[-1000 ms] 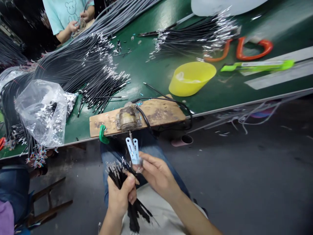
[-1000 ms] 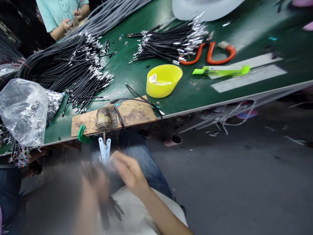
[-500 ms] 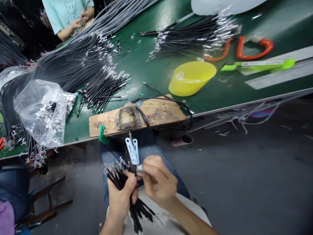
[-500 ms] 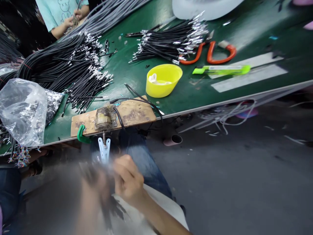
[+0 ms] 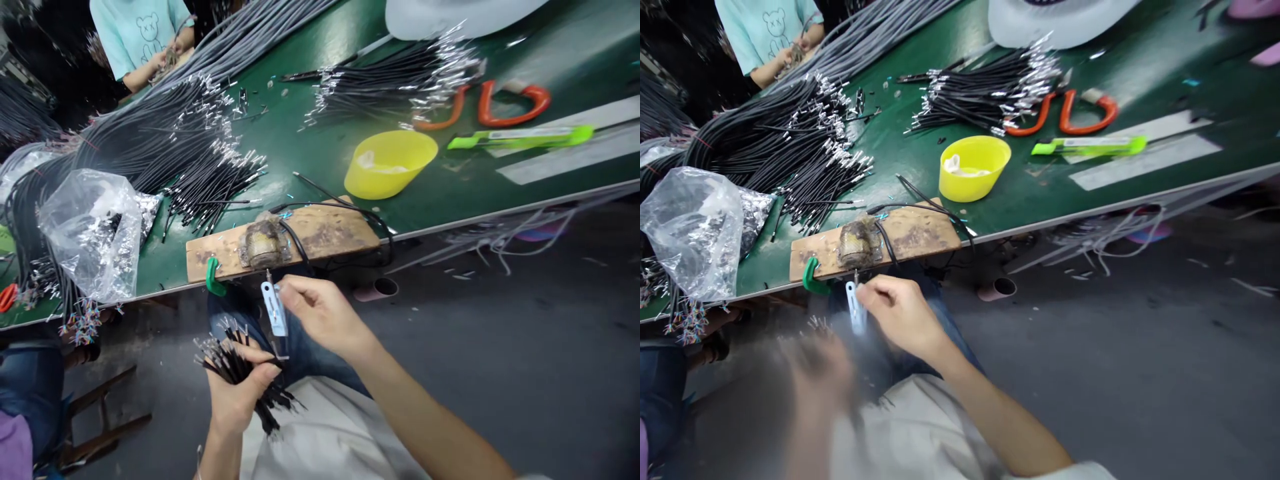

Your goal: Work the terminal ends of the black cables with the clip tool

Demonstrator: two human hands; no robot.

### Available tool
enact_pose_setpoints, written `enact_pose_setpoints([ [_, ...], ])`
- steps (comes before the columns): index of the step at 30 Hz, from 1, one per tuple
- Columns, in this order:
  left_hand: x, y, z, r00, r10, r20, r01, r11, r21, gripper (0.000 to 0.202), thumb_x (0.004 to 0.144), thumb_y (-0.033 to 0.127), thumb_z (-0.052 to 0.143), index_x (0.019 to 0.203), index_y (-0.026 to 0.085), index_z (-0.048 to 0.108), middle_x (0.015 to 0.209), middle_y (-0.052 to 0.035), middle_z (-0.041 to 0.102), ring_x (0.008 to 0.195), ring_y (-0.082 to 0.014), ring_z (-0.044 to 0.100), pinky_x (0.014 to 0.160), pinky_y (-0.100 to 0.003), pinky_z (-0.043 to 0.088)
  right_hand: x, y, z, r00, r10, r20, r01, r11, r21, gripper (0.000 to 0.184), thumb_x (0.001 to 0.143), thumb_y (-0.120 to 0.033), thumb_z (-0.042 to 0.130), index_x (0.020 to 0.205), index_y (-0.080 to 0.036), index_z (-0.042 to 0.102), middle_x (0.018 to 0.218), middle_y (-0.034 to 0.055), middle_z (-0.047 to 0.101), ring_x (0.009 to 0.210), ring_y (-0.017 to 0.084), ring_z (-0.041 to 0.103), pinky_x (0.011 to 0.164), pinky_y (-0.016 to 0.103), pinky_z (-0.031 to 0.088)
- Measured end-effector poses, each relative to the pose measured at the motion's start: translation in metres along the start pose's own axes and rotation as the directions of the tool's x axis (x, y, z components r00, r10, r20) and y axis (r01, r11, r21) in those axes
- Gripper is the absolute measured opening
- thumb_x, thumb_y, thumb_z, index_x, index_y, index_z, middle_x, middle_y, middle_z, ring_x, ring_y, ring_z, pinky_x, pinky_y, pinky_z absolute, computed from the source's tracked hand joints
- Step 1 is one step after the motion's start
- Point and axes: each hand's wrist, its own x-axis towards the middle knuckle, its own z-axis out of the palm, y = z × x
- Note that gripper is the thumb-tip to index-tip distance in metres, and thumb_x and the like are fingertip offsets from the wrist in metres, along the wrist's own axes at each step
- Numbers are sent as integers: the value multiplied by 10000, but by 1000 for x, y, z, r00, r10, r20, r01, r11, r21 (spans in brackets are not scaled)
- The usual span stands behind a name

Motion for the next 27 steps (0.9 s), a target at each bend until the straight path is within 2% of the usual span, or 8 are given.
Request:
enact_pose_setpoints([
  [3, 3, 8, 2, 998, -54, 24, 56, 995, -87, 240, 397, 309, 855, 480, 187, 666, 518, -18, 633, 487, -137, 588, 482, -229, 497, 4, -1, 12, 996, 43, 82, -58, 979, 195, 521, 593, -660, 629, 513, -149, 570, 494, -19, 483, 488, 96, 400, 474, 238, 309],
  [8, 15, -2, 15, 993, -111, 27, 114, 975, -190, 225, 442, 333, 835, 511, 197, 670, 435, 27, 565, 283, -61, 421, 265, -190, 331, 1, 11, 24, 986, 91, 138, -152, 822, 549, 448, 611, -592, 680, 581, -146, 649, 517, 6, 570, 473, 102, 464, 462, 228, 370],
  [12, 29, -7, 10, 921, -322, 220, 351, 930, -109, 279, 384, 343, 841, 425, 182, 617, 363, 14, 538, 231, -86, 406, 225, -221, 332, 1, 19, 25, 975, 130, 181, -219, 716, 663, 420, 600, -568, 709, 666, -153, 700, 607, 35, 652, 468, 104, 493, 456, 229, 397],
  [16, 21, 0, 5, 966, -243, 88, 254, 957, -141, 239, 371, 258, 850, 446, 178, 637, 471, -20, 623, 388, -136, 558, 375, -233, 469, 2, 32, 21, 969, 177, 170, -246, 686, 685, 429, 608, -587, 691, 678, -164, 708, 617, 39, 667, 478, 112, 505, 489, 240, 420],
  [19, 10, 2, 6, 991, -125, -40, 119, 986, -117, 215, 372, 220, 845, 452, 184, 649, 525, -27, 651, 534, -166, 615, 521, -240, 516, 0, 45, 13, 981, 163, 103, -191, 744, 640, 401, 616, -576, 691, 625, -176, 674, 521, -5, 588, 464, 104, 475, 511, 240, 422],
  [22, 5, -2, 9, 992, -91, -89, 81, 991, -106, 184, 414, 232, 833, 476, 173, 670, 573, -41, 661, 565, -157, 615, 541, -226, 507, -10, 53, 4, 996, 93, -9, -78, 880, 469, 343, 647, -513, 701, 633, -175, 642, 535, -24, 538, 509, 105, 468, 526, 234, 405],
  [25, 2, -10, 14, 983, -185, -3, 184, 978, -103, 207, 417, 269, 824, 472, 153, 662, 607, -47, 663, 408, -107, 540, 390, -219, 441, -24, 51, -1, 991, -88, -96, 102, 983, 154, 274, 727, -432, 656, 642, -173, 623, 595, -1, 543, 566, 130, 477, 528, 249, 388],
  [27, -3, -14, 19, 981, -194, -5, 193, 977, -89, 191, 538, 322, 769, 591, 152, 698, 526, -19, 622, 305, -79, 451, 312, -213, 356, -32, 47, 0, 960, -269, -73, 261, 960, -105, 203, 754, -350, 642, 642, -181, 631, 610, 9, 546, 592, 148, 477, 552, 270, 388],
])
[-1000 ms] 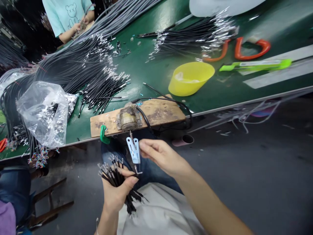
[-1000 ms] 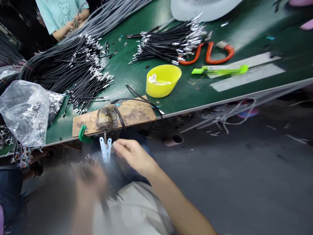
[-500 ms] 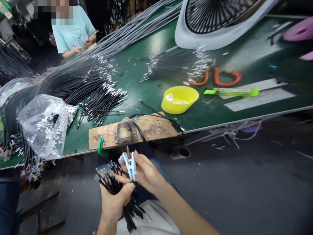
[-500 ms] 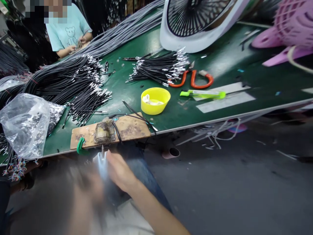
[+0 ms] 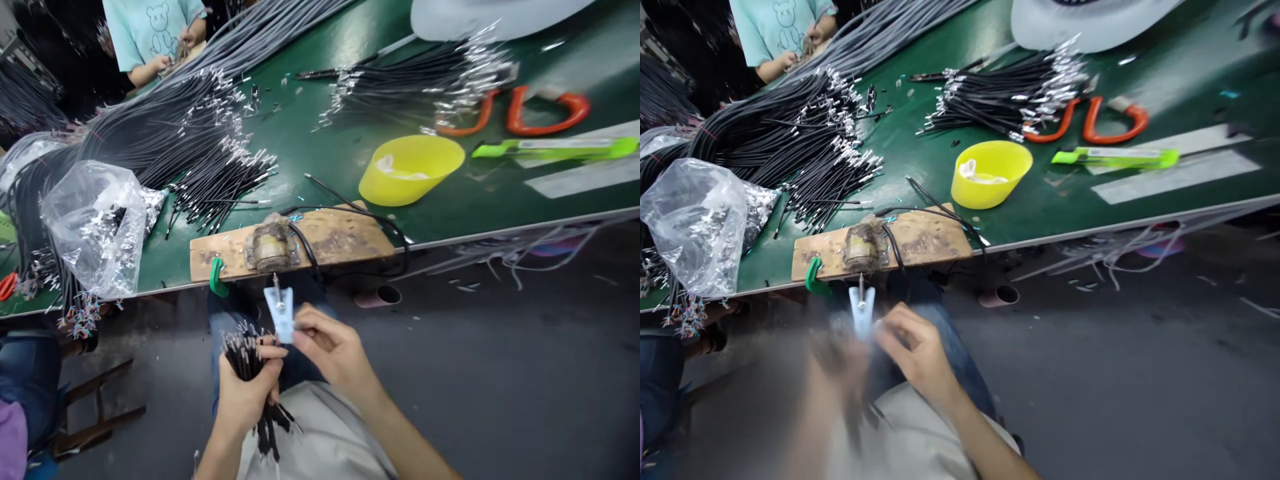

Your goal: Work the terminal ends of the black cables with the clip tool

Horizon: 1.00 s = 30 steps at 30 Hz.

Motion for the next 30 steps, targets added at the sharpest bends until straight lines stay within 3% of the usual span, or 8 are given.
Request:
enact_pose_setpoints([
  [5, -12, -8, 13, 1000, 8, -28, -7, 998, 55, 205, 626, 340, 712, 550, 163, 644, 339, 27, 480, 309, -91, 425, 346, -213, 347, -9, -11, 9, 944, -265, 196, 317, 893, -321, 29, 746, -178, 636, 742, -204, 646, 689, 27, 591, 691, 187, 513, 627, 310, 420],
  [8, -10, -9, 12, 999, 5, -34, -1, 995, 104, 276, 631, 354, 701, 468, 170, 573, 338, 22, 477, 312, -92, 422, 341, -214, 340, -9, -11, 12, 950, -258, 174, 302, 897, -322, 174, 803, -140, 549, 643, -199, 585, 644, 23, 581, 654, 177, 511, 597, 304, 418],
  [12, -7, -10, 8, 993, 4, -116, 2, 999, 54, 211, 544, 264, 762, 586, 167, 579, 413, 43, 500, 321, -80, 412, 334, -210, 353, -7, -7, 9, 982, -181, 53, 189, 942, -278, 236, 824, -215, 552, 590, -193, 539, 594, 5, 539, 597, 157, 491, 573, 293, 403],
  [15, -10, -12, 8, 984, 31, -177, -33, 999, -5, 232, 544, 264, 768, 622, 173, 570, 447, 52, 499, 331, -68, 395, 334, -204, 350, -5, -6, 8, 987, -123, 104, 138, 978, -156, 215, 830, -247, 552, 624, -186, 560, 626, 14, 562, 617, 154, 519, 554, 272, 407],
  [17, -13, -12, 9, 977, 73, -201, -72, 997, 13, 229, 547, 263, 773, 628, 167, 581, 475, 44, 526, 348, -63, 398, 343, -199, 347, -5, -7, 11, 981, -153, 118, 170, 974, -149, 236, 834, -206, 534, 598, -186, 536, 603, 6, 539, 601, 146, 499, 548, 268, 393],
  [22, -17, -11, 10, 986, 65, -156, -67, 998, -10, 275, 586, 376, 758, 619, 171, 578, 392, 52, 489, 307, -67, 382, 327, -200, 311, -9, -13, 20, 932, -352, -81, 317, 904, -287, 245, 803, -91, 496, 581, -194, 476, 555, -18, 435, 569, 141, 407, 563, 290, 345],
  [26, -18, -6, 11, 997, 60, -54, -61, 998, -21, 397, 618, 555, 678, 577, 171, 584, 314, 51, 410, 260, -62, 323, 298, -202, 247, -14, -3, 20, 994, -105, 38, 103, 993, 49, 271, 856, -248, 484, 598, -179, 530, 618, 17, 498, 596, 150, 470, 550, 286, 378],
  [30, -20, 0, 12, 999, 44, -32, -44, 999, 1, 431, 637, 572, 657, 555, 155, 589, 323, 51, 393, 262, -44, 303, 297, -189, 231, -14, 10, 13, 969, 162, 184, -218, 916, 337, 326, 853, -442, 480, 722, -167, 596, 644, 11, 508, 557, 130, 458, 516, 262, 393],
])
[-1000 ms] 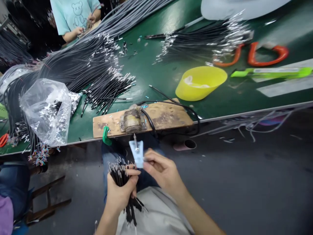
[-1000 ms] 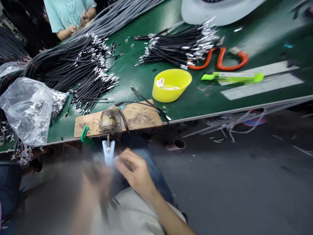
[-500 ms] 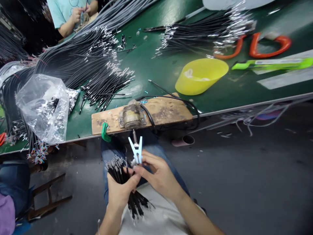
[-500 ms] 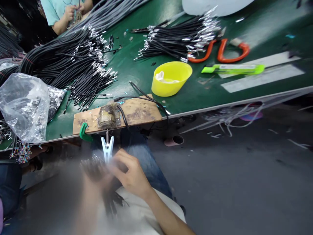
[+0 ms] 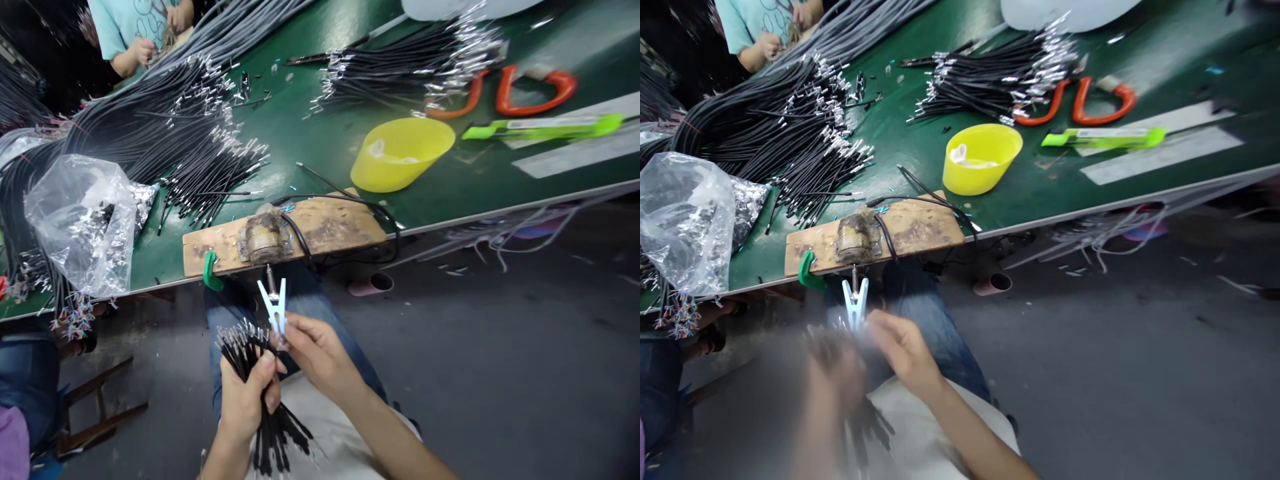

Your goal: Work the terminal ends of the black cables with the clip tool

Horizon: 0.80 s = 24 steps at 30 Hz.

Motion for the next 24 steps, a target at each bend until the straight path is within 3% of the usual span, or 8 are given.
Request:
enact_pose_setpoints([
  [3, 0, 1, 0, 998, -43, 52, 45, 998, -42, 425, 638, 563, 666, 573, 151, 583, 362, 56, 396, 273, -31, 284, 294, -185, 235, 1, -4, -3, 1000, -23, 10, 24, 999, -40, 252, 814, -407, 561, 758, -167, 614, 704, 16, 521, 609, 131, 483, 533, 247, 401],
  [8, 2, -7, -2, 999, 10, 37, -8, 999, -44, 387, 615, 518, 710, 551, 173, 547, 356, 62, 375, 290, -38, 287, 307, -197, 221, 0, -19, 7, 985, -168, -25, 162, 974, -159, 249, 809, -236, 572, 577, -175, 508, 586, -24, 445, 530, 105, 435, 478, 225, 357],
  [11, 8, -15, -4, 1000, 29, -4, -29, 998, -50, 408, 554, 468, 772, 529, 191, 473, 397, 58, 406, 300, -44, 325, 303, -197, 239, -3, -21, 13, 925, -358, -128, 305, 900, -311, 191, 794, -152, 558, 609, -180, 523, 600, -15, 466, 559, 117, 447, 503, 235, 366],
  [13, 13, -19, -7, 999, -8, 40, 11, 998, -67, 435, 531, 510, 767, 521, 200, 462, 375, 65, 381, 275, -49, 317, 277, -200, 229, -4, -20, 13, 878, -464, -119, 389, 835, -390, 136, 785, -123, 553, 663, -183, 561, 633, 3, 507, 605, 135, 478, 544, 250, 394],
  [15, 16, -22, -10, 992, -57, 110, 65, 995, -72, 452, 516, 560, 749, 512, 205, 469, 358, 66, 369, 249, -53, 298, 252, -210, 222, -3, -18, 9, 892, -440, -99, 380, 853, -358, 115, 798, -158, 554, 689, -184, 582, 659, 20, 545, 627, 145, 512, 560, 256, 422],
  [17, 16, -23, -11, 990, -71, 119, 79, 995, -66, 451, 514, 578, 740, 528, 203, 490, 381, 55, 400, 248, -47, 284, 246, -215, 227, 0, -16, 3, 947, -304, -105, 275, 935, -225, 92, 804, -250, 578, 743, -186, 602, 689, 33, 591, 634, 150, 559, 564, 252, 455],
  [21, 10, -20, -7, 999, 44, -9, -44, 999, -19, 400, 567, 530, 730, 563, 191, 518, 400, 55, 393, 291, -41, 271, 278, -200, 218, 3, -18, -3, 995, -39, -94, 33, 997, -72, 226, 692, -298, 713, 860, -186, 613, 684, 24, 641, 619, 148, 611, 579, 239, 494],
  [24, 6, -15, -3, 984, 149, -98, -143, 988, 60, 318, 586, 430, 743, 557, 180, 550, 452, 29, 466, 372, -80, 395, 364, -225, 355, 0, -25, 1, 981, -136, -138, 109, 976, -186, 108, 706, -205, 692, 756, -185, 598, 648, 6, 601, 584, 126, 571, 542, 221, 461],
])
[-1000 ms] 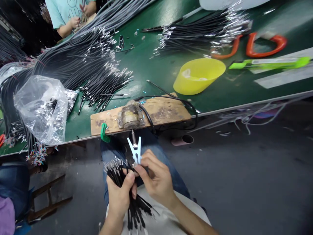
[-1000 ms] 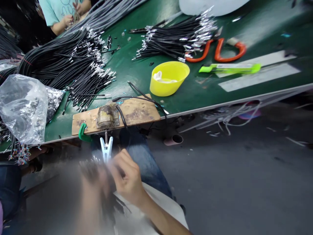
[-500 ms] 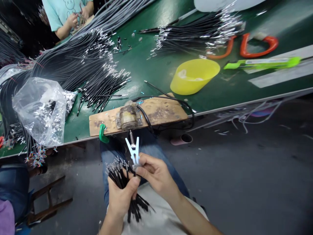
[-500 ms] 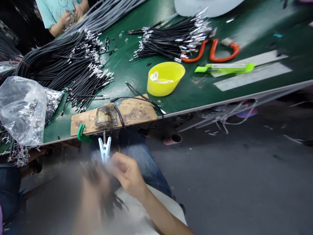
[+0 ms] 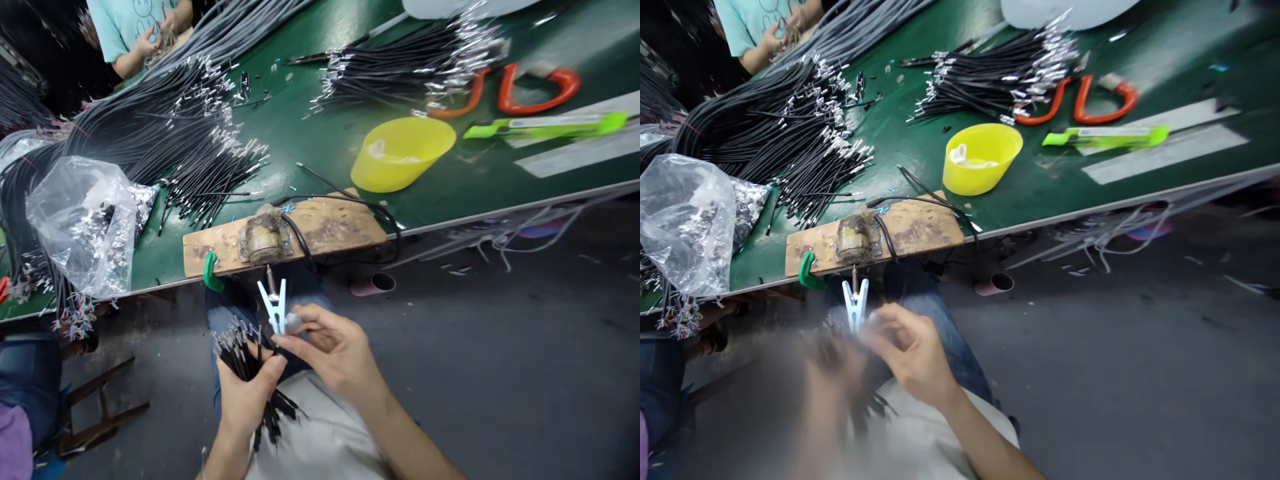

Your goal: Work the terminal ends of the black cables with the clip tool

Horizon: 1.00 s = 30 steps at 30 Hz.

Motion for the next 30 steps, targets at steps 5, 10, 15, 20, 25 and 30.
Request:
enact_pose_setpoints([
  [5, 0, -2, 2, 1000, -1, -29, 2, 1000, 22, 288, 596, 418, 742, 559, 184, 580, 445, 15, 516, 396, -112, 473, 412, -254, 426, -12, -1, 11, 939, -325, -108, 292, 924, -248, 159, 768, -49, 551, 715, -198, 530, 616, -18, 461, 576, 120, 453, 516, 240, 379],
  [10, 6, -21, -4, 964, -195, 181, 222, 965, -142, 405, 606, 572, 685, 571, 188, 560, 305, 79, 339, 229, -44, 250, 253, -207, 203, -22, 10, 16, 859, -495, -134, 441, 846, -301, 260, 741, 38, 511, 821, -208, 537, 665, 3, 527, 626, 140, 484, 582, 281, 398],
  [15, 8, -17, -5, 948, -246, 201, 274, 954, -123, 513, 477, 665, 697, 521, 169, 571, 271, 73, 336, 208, -47, 268, 242, -209, 217, -21, 11, 7, 937, -339, -82, 312, 921, -233, 186, 763, -50, 573, 843, -218, 571, 666, 1, 548, 597, 134, 513, 516, 242, 399],
  [20, 1, -1, -1, 984, -116, 134, 134, 982, -130, 395, 640, 526, 690, 587, 159, 552, 354, 71, 375, 290, -33, 291, 314, -187, 223, -15, 5, -1, 989, -147, 6, 145, 968, -206, 60, 787, -245, 598, 773, -190, 618, 644, 13, 556, 583, 140, 485, 536, 260, 402],
  [25, 18, 4, -9, 976, -94, 198, 107, 993, -57, 380, 528, 440, 782, 446, 173, 526, 355, 39, 434, 312, -63, 360, 315, -201, 295, -7, 5, -1, 991, 76, 115, -87, 991, 102, 225, 747, -364, 648, 632, -173, 615, 619, 14, 529, 620, 146, 468, 590, 276, 367],
  [30, 20, 4, -11, 985, -42, 169, 42, 999, 1, 221, 446, 290, 824, 496, 180, 639, 537, -36, 651, 545, -189, 614, 565, -310, 520, 4, 7, -1, 817, 394, 421, -560, 717, 415, 349, 534, -436, 776, 550, -140, 591, 541, -27, 452, 527, 101, 413, 517, 234, 308],
])
